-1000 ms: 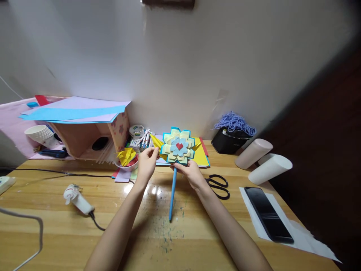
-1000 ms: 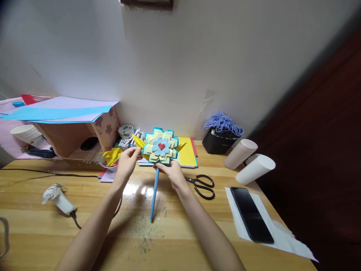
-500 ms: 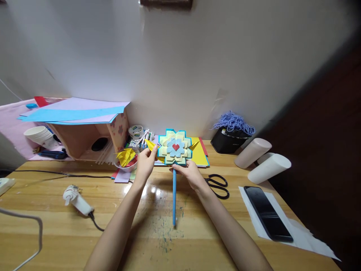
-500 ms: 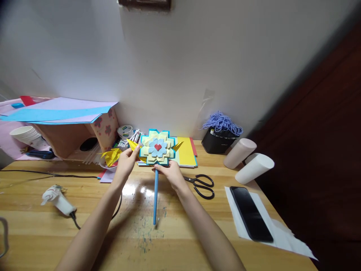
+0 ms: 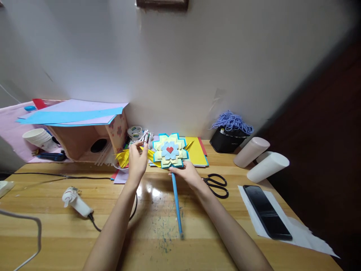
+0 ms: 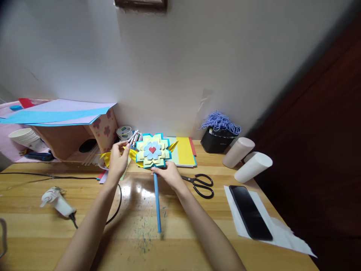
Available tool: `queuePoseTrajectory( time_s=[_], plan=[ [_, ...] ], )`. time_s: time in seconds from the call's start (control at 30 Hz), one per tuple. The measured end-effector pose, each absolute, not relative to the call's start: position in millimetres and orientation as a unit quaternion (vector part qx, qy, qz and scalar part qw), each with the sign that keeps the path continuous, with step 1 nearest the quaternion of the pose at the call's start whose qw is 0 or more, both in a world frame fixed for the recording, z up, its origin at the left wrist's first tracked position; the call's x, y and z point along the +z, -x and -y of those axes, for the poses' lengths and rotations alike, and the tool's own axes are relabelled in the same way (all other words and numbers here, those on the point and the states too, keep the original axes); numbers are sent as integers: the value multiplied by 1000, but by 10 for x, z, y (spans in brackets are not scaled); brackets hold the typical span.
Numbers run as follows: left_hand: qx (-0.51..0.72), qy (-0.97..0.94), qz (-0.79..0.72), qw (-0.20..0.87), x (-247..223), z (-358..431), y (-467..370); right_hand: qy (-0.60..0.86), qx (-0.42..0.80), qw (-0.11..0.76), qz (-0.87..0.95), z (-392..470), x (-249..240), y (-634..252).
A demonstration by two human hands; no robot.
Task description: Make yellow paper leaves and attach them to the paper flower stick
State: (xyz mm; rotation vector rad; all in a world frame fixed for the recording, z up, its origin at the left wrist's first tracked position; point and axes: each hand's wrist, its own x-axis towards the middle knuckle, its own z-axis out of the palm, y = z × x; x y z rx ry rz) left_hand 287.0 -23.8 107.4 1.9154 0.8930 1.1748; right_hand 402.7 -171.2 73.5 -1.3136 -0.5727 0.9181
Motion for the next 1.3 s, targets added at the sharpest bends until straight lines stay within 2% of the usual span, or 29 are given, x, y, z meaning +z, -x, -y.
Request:
queuePoseTrajectory(
  time_s=[0.1,0.17,0.27,0.4,0.5,0.83,1.07,1.3],
  plan=[
    [490,-781,-305,240,1343,337,-2812,600,402,625,297,1711,717,-3961],
    [409,-858,-230,208,1565,400,-2859,611,395,598,338,1717,727,-3909],
    [244,-935,-135,221,1822,407,-3083,612,399,575,369,1734,770,-3840],
    [54,-962,-77,255,1924,285,-3432,633,397,546,378,1762,823,-3787],
    [-19,-956,-49,290,1927,236,-3554,643,393,527,393,1781,835,-3768],
    [-90,-903,-23,420,2030,264,-3567,633,384,538,402,1803,913,-3746],
    [-103,-912,9,397,1998,188,-3588,634,368,546,406,1794,866,-3767],
    [-174,-862,-12,475,2078,172,-3560,643,372,536,401,1778,830,-3775]
  ],
)
